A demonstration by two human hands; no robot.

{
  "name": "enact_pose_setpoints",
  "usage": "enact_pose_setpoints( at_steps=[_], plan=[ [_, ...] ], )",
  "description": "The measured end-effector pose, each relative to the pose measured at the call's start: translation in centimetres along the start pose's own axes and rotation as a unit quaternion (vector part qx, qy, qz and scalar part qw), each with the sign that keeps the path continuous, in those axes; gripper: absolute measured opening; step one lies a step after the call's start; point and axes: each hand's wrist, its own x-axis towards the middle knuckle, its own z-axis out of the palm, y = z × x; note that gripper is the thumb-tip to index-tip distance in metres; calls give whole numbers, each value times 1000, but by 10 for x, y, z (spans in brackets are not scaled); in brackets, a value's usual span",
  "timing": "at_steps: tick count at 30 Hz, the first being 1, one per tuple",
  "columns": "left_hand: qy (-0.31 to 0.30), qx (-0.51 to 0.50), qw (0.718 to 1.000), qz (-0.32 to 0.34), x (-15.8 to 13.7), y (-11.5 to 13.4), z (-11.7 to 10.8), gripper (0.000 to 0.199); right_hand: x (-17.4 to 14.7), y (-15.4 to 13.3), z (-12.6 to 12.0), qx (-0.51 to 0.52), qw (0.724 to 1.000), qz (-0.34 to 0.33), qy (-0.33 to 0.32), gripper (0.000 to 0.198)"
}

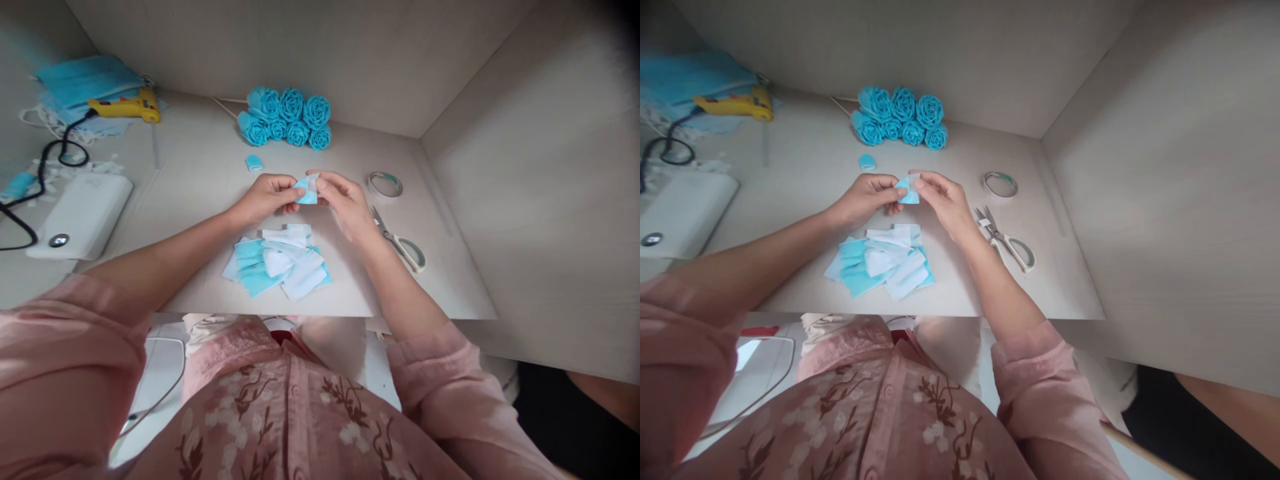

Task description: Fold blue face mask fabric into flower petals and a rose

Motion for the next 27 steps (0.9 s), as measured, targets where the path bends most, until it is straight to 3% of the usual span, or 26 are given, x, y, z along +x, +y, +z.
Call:
enact_pose_setpoints(
  at_steps=[6,10,17,27],
  plan=[
    [-30,57,998,0,-2,5,2,28,1,2,2,-50,998,-30,25,26],
    [-35,38,999,1,-2,4,2,28,-1,-2,2,-120,990,-67,43,19],
    [-36,-78,996,-28,-2,3,2,31,-6,-8,0,-253,951,-173,41,21],
    [-25,-97,994,-35,-3,7,3,36,-3,-2,-3,-282,942,-182,23,26]
  ],
)
